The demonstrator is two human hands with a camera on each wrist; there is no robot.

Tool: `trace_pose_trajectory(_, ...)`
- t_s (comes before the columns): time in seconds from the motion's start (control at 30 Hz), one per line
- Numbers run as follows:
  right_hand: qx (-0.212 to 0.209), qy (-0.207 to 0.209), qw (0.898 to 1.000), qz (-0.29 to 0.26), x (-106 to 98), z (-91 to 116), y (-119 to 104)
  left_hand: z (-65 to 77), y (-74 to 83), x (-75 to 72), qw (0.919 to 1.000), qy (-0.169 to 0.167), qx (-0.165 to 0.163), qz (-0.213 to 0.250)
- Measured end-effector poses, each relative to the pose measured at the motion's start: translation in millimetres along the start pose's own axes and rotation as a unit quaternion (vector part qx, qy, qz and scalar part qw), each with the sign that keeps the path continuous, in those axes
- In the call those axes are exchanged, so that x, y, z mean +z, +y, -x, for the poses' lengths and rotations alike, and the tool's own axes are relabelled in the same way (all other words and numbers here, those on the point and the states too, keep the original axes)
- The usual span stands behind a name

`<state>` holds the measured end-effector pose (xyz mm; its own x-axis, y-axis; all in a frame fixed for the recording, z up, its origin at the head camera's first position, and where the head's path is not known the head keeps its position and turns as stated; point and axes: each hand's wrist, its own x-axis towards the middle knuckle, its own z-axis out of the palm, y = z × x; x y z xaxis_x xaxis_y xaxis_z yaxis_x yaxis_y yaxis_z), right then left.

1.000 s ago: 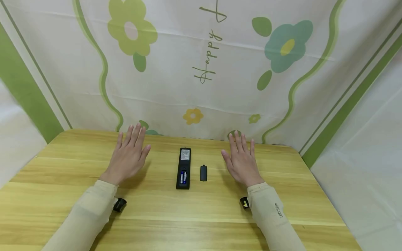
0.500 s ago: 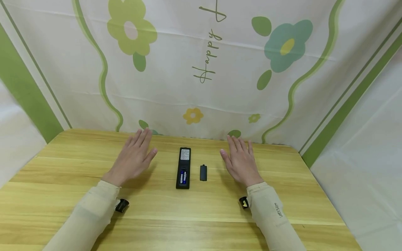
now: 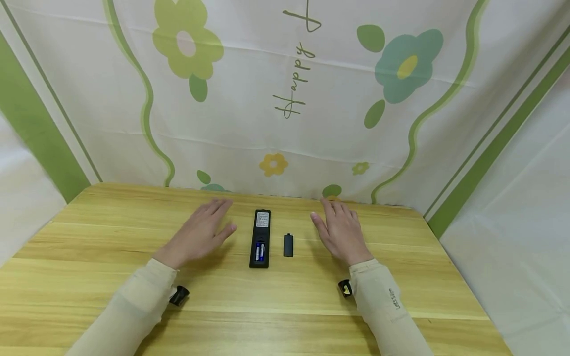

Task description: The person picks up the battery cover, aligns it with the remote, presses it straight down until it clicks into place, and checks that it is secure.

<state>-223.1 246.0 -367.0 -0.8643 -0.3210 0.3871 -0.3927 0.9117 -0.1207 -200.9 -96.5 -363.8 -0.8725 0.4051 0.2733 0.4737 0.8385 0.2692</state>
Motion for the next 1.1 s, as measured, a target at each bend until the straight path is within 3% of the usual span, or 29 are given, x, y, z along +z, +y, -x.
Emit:
trace_pose_trajectory(0.27,0.001,-0.012,1.000,-0.004,-1.3,0.7,-2.9,2.1,13.0,2.0,0.9975,-0.046,0.003,0.055)
trace_pose_trajectory(0.6,0.005,-0.031,0.999,-0.007,-2.4,1.5,-5.8,3.1,21.7,7.3,0.9929,-0.097,-0.002,0.068)
trace_pose_trajectory(0.8,-0.001,-0.035,0.999,-0.008,-2.4,1.9,-7.0,3.9,28.3,10.4,0.9912,-0.111,-0.011,0.071)
trace_pose_trajectory(1.1,-0.005,-0.047,0.999,-0.016,-1.2,2.0,-8.3,5.1,32.7,15.2,0.9888,-0.128,0.003,0.077)
